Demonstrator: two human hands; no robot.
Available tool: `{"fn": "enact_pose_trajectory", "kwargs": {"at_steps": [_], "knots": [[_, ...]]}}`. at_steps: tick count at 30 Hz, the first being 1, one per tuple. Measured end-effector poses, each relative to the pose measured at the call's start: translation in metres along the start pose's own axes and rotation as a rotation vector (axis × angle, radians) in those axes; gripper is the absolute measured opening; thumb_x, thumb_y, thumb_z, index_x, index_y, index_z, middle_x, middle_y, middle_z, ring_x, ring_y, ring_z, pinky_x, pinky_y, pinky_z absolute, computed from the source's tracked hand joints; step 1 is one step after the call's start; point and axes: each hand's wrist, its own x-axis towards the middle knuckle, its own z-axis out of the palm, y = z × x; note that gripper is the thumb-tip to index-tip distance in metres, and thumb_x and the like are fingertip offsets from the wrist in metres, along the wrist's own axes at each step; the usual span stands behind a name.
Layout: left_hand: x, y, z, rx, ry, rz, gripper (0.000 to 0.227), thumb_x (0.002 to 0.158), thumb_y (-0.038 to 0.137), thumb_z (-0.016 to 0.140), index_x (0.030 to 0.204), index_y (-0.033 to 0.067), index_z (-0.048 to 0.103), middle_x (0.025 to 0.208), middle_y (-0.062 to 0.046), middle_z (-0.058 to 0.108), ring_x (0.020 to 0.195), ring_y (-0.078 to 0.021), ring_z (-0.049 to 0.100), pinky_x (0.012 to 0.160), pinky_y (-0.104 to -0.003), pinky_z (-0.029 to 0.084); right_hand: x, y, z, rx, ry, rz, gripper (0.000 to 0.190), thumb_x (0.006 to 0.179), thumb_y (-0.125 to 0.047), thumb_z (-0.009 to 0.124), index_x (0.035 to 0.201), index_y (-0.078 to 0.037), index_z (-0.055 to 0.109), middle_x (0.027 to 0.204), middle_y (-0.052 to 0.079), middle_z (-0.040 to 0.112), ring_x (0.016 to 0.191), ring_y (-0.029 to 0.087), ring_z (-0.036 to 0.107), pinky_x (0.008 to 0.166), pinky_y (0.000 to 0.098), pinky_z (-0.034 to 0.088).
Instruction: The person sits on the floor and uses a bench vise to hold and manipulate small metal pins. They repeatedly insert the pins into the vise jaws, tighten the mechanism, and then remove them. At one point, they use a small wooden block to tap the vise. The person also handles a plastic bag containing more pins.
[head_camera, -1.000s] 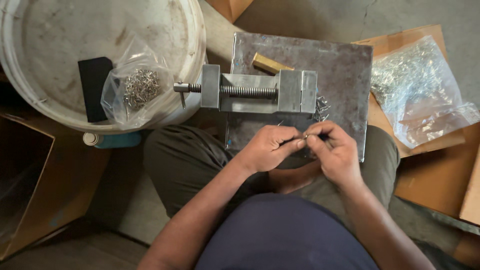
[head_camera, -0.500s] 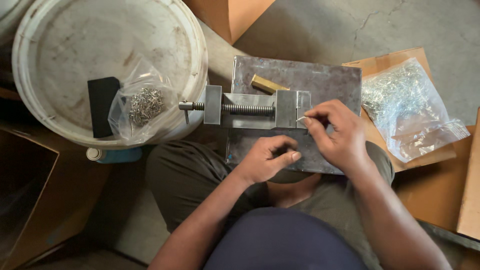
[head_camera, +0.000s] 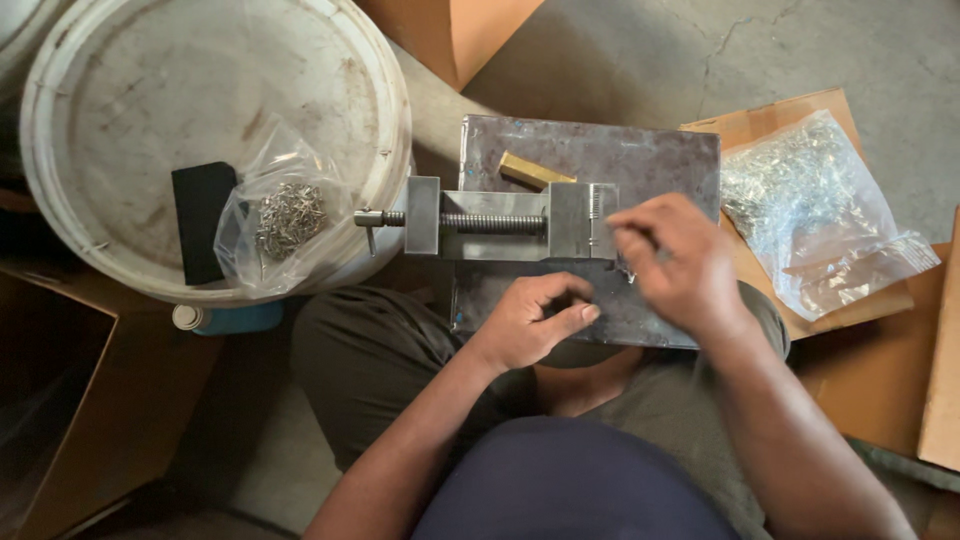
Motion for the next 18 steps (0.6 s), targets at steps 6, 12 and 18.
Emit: {"fn": "enact_pose_trajectory", "kwargs": {"at_steps": [6, 12, 18], "knots": [[0.002, -0.003, 0.002, 0.006, 0.011, -0.057, 0.019, 0.096, 0.018, 0.073, 0.105, 0.0021, 0.07, 0.081, 0.004, 0.065, 0.069, -0.0018, 0.052, 0.06, -0.021, 0.044, -0.021, 0.05, -0.01, 0.019, 0.085, 0.338, 0.014, 0.1, -0.01, 0.071, 0.112, -0.006, 0.074, 0.101, 0.01, 0.067, 0.087, 0.026, 0.064, 0.077, 0.0352, 0.051], [0.002, -0.016, 0.006, -0.083, -0.004, -0.149, 0.018, 0.097, 0.014, 0.072, 0.107, -0.0007, 0.068, 0.084, 0.004, 0.063, 0.071, -0.0023, 0.051, 0.062, -0.022, 0.044, -0.046, 0.047, 0.0, -0.231, -0.1, -0.031, 0.044, 0.082, -0.023, 0.077, 0.123, -0.007, 0.07, 0.14, 0.014, 0.059, 0.13, 0.036, 0.053, 0.108, 0.05, 0.04], [0.005, -0.016, 0.013, -0.039, -0.001, -0.084, 0.014, 0.098, 0.009, 0.069, 0.107, -0.0028, 0.067, 0.088, 0.0, 0.069, 0.08, -0.0052, 0.063, 0.073, -0.022, 0.052, -0.033, 0.036, 0.004, -0.381, -0.369, -0.095, 0.069, 0.084, -0.047, 0.066, 0.139, -0.005, 0.058, 0.155, 0.013, 0.044, 0.146, 0.031, 0.033, 0.118, 0.0566, 0.019]]}}
